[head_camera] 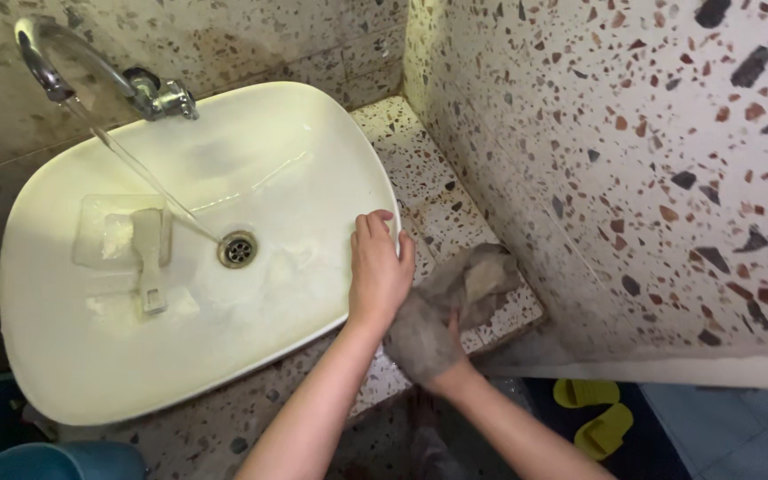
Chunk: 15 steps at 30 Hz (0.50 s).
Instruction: The person rinses and wrings a cloth in a sink, then uses a small white brush to scrub the inside and outside of a clear plastic container and the surrounding countertop before rinsing the cloth and container again.
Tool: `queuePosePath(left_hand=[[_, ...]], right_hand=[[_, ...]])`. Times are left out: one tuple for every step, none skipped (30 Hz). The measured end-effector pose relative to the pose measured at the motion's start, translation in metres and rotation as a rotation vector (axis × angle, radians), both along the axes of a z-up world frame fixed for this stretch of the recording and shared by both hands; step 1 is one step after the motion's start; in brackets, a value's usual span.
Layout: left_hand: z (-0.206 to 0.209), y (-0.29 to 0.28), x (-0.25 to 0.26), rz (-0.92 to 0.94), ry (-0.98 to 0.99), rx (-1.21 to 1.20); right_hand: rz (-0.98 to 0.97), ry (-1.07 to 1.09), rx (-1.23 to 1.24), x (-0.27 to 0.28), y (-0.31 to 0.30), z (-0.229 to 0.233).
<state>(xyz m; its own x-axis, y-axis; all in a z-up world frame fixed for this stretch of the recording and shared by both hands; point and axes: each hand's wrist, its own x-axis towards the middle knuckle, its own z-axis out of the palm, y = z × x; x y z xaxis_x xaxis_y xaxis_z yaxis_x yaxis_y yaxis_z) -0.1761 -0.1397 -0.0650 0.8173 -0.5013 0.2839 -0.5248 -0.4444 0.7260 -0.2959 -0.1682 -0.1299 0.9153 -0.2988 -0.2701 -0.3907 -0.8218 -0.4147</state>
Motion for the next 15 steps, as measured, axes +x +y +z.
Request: queuePosePath(left_hand=[[-0.001, 0.000, 0.001, 0.002, 0.001, -0.001], [-0.002, 0.000, 0.001, 0.003, 0.002, -0.003], [-0.003, 0.001, 0.001, 0.002, -0.011, -0.005], [-0.003, 0.001, 0.000, 0.002, -0.024, -0.007], [-0.002, 0.002, -0.001, 0.000, -0.037, -0.007], [-0.001, 0.002, -0.002, 0.000, -0.024, 0.004], [0.000, 0.001, -0.002, 0.002, -0.013, 0.017], [0.002, 0.000, 0.000, 0.005, -0.002, 0.030], [0.003, 0.000, -0.001, -0.003, -0.008, 0.025], [0.003, 0.000, 0.000, -0.010, -0.013, 0.020], [0.003, 0.000, -0.001, -0.016, -0.014, 0.015], [0.002, 0.001, -0.003, -0.020, -0.011, 0.020], [0.001, 0.000, -0.002, -0.022, -0.014, 0.023], [0.001, 0.001, -0.001, -0.024, -0.017, 0.025], [0.001, 0.003, -0.001, -0.014, -0.023, 0.016]], right_hand=[[0.011, -0.022, -0.009, -0.010, 0.011, 0.004], [0.023, -0.043, -0.018, -0.023, 0.024, 0.005], [0.041, -0.066, -0.029, -0.030, 0.031, 0.004], [0.011, -0.060, 0.057, -0.036, 0.028, -0.001], [-0.024, -0.100, 0.145, -0.041, 0.019, -0.008], [-0.054, -0.149, 0.207, -0.045, 0.005, -0.019], [-0.091, -0.224, 0.257, -0.046, -0.012, -0.034], [-0.136, -0.288, 0.248, -0.045, -0.033, -0.050], [-0.172, -0.348, 0.249, -0.047, -0.053, -0.069], [-0.200, -0.374, 0.185, -0.048, -0.075, -0.089], [-0.212, -0.380, 0.098, -0.049, -0.094, -0.109], [-0.212, -0.380, -0.003, -0.048, -0.113, -0.128], [-0.205, -0.383, -0.105, -0.042, -0.131, -0.142], [-0.204, -0.370, -0.173, -0.037, -0.144, -0.153], [-0.204, -0.359, -0.237, -0.030, -0.150, -0.160]])
